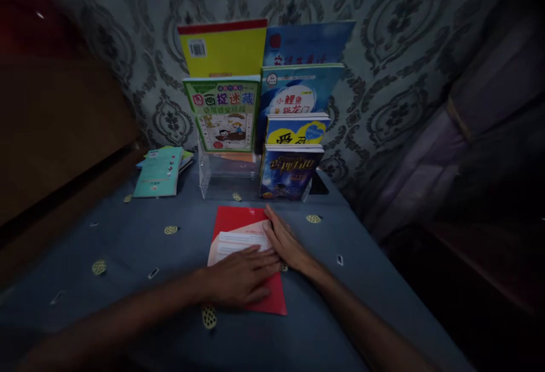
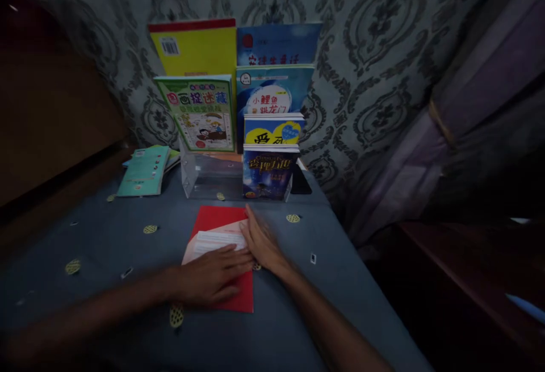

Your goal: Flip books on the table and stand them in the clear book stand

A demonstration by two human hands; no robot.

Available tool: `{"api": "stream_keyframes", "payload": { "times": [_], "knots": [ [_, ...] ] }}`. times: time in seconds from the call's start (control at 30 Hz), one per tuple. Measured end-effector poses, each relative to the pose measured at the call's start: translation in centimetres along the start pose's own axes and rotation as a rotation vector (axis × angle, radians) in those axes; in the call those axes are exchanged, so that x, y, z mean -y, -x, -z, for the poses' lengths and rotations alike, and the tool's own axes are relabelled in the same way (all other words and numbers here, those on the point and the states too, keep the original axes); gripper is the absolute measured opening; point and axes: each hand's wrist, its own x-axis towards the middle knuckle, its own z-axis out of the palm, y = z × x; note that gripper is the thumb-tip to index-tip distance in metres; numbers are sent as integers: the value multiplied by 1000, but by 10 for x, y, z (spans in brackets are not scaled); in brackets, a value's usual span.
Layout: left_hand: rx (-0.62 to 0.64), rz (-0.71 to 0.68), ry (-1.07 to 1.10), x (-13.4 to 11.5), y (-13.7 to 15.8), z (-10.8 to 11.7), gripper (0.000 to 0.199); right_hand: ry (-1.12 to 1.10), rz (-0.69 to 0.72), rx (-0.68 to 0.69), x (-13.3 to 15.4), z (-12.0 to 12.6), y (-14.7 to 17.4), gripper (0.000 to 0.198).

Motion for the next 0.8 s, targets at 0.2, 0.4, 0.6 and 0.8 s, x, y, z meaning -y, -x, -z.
{"api": "stream_keyframes", "payload": {
  "times": [0.2,0.4,0.6,0.8],
  "knots": [
    [-15,63,-10,0,6,10,52,125,91,-106,-16,-20,-6,62],
    [-216,272,-26,47,6,7,46,304,43,5,0,-20,-8,60],
    [-418,404,30,80,7,-15,43,442,-53,127,20,-14,-10,60],
    [-483,426,44,82,8,-19,52,453,86,115,18,-32,-36,54]
  ]
}}
